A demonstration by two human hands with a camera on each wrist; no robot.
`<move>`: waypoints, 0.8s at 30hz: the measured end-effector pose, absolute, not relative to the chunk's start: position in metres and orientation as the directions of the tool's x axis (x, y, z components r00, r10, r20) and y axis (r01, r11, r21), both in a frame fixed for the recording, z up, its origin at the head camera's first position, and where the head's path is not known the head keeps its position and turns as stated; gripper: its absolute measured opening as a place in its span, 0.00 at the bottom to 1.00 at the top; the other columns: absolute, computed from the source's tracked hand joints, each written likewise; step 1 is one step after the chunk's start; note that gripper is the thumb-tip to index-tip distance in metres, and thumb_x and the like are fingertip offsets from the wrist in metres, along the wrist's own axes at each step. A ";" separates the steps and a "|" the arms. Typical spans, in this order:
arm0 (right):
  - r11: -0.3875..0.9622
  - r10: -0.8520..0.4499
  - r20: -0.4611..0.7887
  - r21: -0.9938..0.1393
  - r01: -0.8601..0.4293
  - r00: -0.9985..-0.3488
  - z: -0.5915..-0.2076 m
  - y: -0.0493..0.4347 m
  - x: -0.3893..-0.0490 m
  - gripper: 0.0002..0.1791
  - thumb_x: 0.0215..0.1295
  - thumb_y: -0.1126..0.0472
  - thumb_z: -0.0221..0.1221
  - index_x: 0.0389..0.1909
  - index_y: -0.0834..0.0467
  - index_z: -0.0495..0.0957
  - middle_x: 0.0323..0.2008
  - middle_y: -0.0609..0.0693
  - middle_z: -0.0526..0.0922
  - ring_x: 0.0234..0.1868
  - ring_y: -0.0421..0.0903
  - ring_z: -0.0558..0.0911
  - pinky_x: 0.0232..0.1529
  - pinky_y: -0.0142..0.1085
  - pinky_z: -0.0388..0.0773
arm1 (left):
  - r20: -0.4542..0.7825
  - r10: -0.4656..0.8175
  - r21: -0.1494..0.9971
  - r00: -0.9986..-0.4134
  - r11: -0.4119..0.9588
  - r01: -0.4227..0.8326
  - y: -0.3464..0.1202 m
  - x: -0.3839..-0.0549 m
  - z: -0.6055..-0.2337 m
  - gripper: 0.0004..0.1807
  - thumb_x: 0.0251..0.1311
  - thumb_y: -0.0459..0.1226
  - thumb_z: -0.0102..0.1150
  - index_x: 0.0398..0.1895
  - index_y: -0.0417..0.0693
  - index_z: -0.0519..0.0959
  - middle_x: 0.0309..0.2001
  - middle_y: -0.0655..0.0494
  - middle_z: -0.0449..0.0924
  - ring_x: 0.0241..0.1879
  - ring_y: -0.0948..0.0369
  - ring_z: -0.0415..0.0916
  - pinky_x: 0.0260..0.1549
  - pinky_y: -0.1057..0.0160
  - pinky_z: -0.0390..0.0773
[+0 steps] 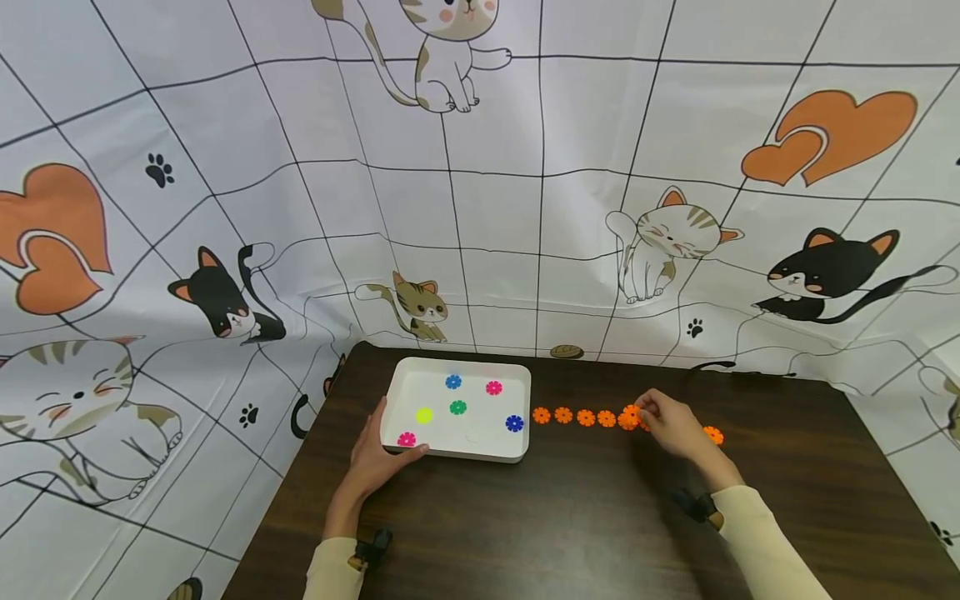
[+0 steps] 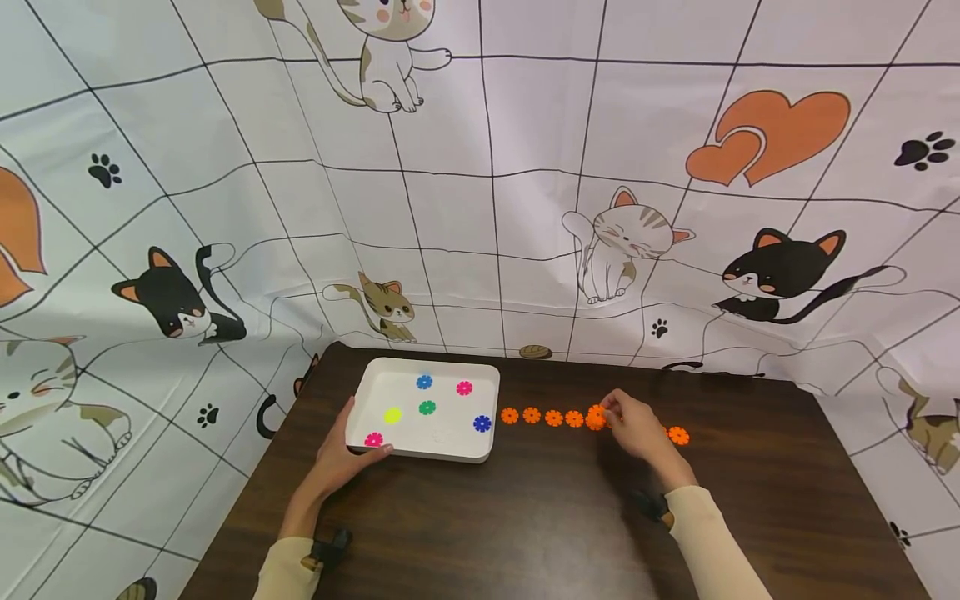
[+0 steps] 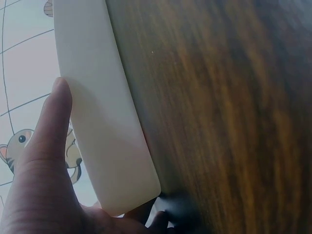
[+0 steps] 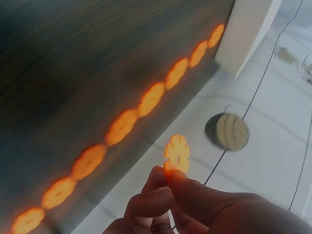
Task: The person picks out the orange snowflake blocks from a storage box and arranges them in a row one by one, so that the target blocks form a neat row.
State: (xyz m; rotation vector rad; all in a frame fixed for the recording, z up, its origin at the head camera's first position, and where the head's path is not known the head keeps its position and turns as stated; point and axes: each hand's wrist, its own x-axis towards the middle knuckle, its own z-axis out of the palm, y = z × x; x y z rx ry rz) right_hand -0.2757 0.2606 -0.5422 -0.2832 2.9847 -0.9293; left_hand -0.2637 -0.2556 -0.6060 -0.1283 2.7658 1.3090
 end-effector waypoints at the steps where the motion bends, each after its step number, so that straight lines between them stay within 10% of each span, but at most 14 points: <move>1: 0.810 -0.164 0.045 -0.563 -0.161 -0.985 -0.542 0.265 -0.274 0.07 0.73 0.66 0.56 0.47 0.64 0.77 0.35 0.55 0.84 0.32 0.43 0.79 0.32 0.37 0.74 | -0.108 -0.042 0.768 -0.993 0.631 -0.111 -0.256 -0.264 -0.606 0.69 0.48 0.60 0.75 0.84 0.64 0.36 0.85 0.46 0.39 0.84 0.39 0.32 0.74 0.24 0.36; 24: 0.875 0.000 0.009 -0.484 -0.004 -1.000 -0.545 0.373 -0.251 0.12 0.77 0.64 0.51 0.49 0.71 0.74 0.37 0.65 0.84 0.34 0.51 0.82 0.32 0.41 0.75 | -0.110 -0.048 0.767 -0.993 0.631 -0.115 -0.255 -0.264 -0.606 0.69 0.48 0.61 0.75 0.84 0.65 0.36 0.85 0.47 0.39 0.84 0.39 0.32 0.74 0.25 0.36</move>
